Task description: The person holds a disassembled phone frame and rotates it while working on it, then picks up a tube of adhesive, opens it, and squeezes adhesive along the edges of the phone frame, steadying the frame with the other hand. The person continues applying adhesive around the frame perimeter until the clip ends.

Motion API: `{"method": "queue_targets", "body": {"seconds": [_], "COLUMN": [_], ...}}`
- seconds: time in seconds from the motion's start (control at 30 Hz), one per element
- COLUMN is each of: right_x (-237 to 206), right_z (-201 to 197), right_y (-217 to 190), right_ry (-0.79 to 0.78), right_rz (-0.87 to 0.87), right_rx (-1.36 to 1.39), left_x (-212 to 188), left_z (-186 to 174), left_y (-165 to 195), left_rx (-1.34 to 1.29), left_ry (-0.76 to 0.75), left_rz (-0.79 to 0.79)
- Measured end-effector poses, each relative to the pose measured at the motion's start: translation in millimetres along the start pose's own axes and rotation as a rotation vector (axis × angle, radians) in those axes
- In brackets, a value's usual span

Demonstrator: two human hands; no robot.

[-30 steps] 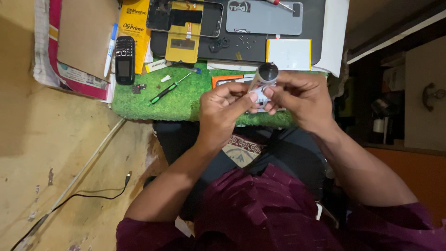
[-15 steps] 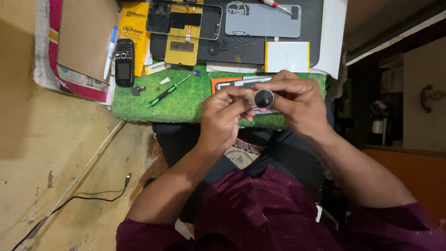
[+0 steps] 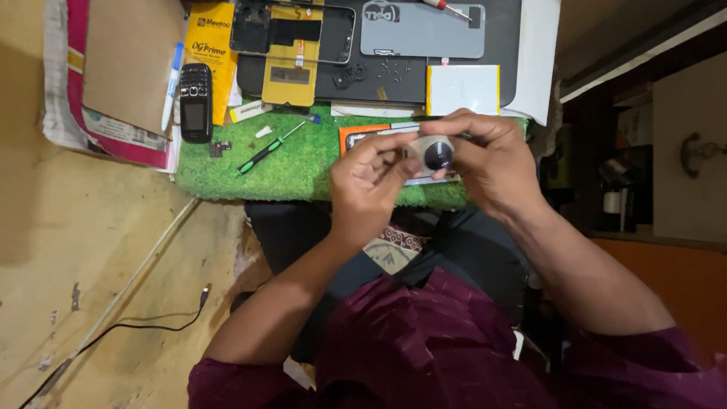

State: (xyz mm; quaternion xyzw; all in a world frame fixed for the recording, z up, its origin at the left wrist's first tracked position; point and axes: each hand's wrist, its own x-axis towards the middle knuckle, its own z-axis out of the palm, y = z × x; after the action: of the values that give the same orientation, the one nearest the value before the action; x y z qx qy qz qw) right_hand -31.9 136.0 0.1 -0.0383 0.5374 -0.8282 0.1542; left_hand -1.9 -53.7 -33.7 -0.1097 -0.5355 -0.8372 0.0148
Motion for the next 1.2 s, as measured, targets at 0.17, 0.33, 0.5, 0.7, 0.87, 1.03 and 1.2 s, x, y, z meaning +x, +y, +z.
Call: {"method": "queue_targets", "body": {"seconds": [0.17,0.33,0.5,0.7,0.87,1.03,1.2], "right_x": [-1.8,-3.8,-11.8,-12.4,-11.6,-10.0,-5.8], "right_z": [3.0,13.5,22.3,28.5,18.6,17.3,21.1], "right_y": [-5.9,14.1,31.8,34.7,23.5,20.8,19.3], "right_ry": [-0.185,-0.172,-0.131,-0.058,0.005,-0.03,-0.058], "right_rz": [-0.017,-0.103,-0.054,-0.114,-0.167,-0.145,-0.026], "right_rx": [0.079,0.161,0.319,0.286,0.133,0.097,0.157], "left_x": [6.8,-6.3,-15.2,-20.7,-5.1,-4.8,0.2], "left_z": [-8.1,7.2,15.7,14.5,-0.8,-8.6,-14.3], "left_y": [-4.8,-7.2,-12.6,-5.4,12.3,26.2,25.5], "left_rx": [-0.085,-0.196,-0.207,-0.086,0.062,0.198,0.117], "left_ry": [0.072,0.098,0.169,0.151,0.103,-0.017,-0.028], "left_rz": [-0.069,-0.085,-0.052,-0.008,0.152,0.154,0.122]}}
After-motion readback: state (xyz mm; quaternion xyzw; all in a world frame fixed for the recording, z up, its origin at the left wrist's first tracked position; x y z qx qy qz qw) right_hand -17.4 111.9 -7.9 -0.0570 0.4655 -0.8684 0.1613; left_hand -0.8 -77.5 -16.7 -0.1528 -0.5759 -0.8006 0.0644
